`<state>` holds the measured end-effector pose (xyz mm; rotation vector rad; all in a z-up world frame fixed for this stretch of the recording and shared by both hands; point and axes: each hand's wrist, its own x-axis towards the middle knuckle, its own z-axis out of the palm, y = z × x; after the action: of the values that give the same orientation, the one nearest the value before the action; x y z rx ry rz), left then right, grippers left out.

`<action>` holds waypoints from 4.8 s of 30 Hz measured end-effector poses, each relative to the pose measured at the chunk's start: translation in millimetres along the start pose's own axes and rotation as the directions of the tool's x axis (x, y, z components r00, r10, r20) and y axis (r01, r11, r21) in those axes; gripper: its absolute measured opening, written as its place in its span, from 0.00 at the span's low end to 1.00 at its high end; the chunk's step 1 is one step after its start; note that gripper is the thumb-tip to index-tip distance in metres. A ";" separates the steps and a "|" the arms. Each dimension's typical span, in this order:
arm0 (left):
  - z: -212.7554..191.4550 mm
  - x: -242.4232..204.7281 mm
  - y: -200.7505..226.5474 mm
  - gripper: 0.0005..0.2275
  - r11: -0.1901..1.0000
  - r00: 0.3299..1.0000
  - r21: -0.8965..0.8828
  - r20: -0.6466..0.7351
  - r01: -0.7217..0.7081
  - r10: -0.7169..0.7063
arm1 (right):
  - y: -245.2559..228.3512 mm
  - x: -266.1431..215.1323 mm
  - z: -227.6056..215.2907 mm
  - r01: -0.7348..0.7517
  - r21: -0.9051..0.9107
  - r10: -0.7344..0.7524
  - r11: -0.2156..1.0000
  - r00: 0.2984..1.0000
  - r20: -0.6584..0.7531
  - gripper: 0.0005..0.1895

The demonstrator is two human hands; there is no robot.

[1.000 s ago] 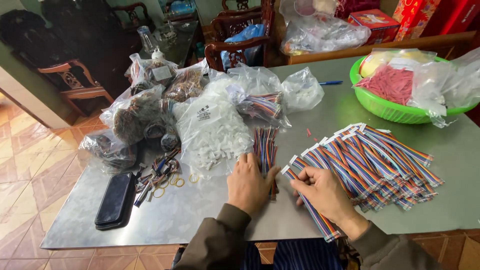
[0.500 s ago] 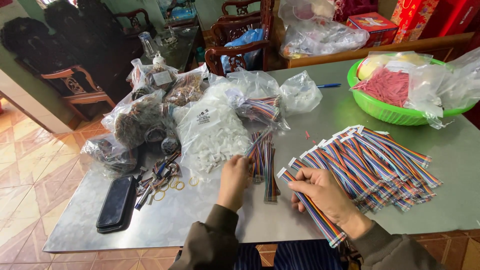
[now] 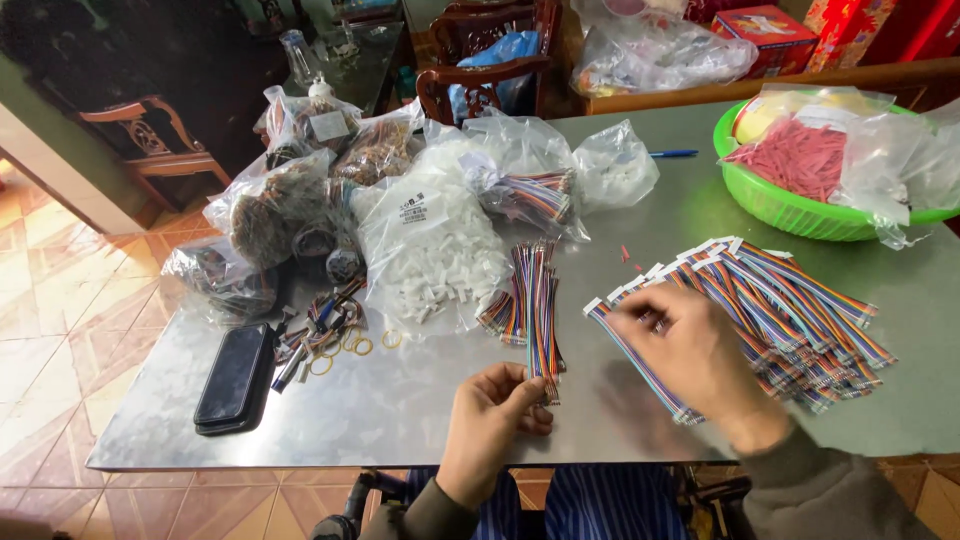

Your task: Assembling electronic wire harnesses by manually inserting wire bundles into plastic connectors

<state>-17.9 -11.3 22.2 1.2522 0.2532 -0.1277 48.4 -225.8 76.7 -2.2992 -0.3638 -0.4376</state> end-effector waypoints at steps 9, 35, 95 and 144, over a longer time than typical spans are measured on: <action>4.3 -4.9 -13.1 0.09 0.991 0.994 0.080 -0.014 -0.106 0.107 | -21.6 -38.4 52.1 -0.384 0.571 0.167 0.726 0.903 0.395 0.08; -0.5 -6.8 -6.7 0.06 0.995 0.994 0.097 0.108 0.009 -0.019 | -22.8 -45.1 64.1 -0.494 0.703 0.365 0.512 0.865 0.343 0.06; -14.2 4.5 32.6 0.07 0.831 0.936 0.431 0.150 -0.352 0.319 | -16.5 -50.5 63.7 -0.566 0.610 0.186 0.554 0.799 0.572 0.14; -77.0 50.2 15.6 0.15 0.095 0.741 0.860 0.369 -0.501 0.561 | 10.5 -23.7 74.6 -0.511 0.656 0.251 0.555 0.855 0.454 0.10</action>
<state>24.9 68.8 1.3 2.4992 -0.3620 0.5152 46.0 -181.8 11.3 -1.5066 -0.1248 0.2960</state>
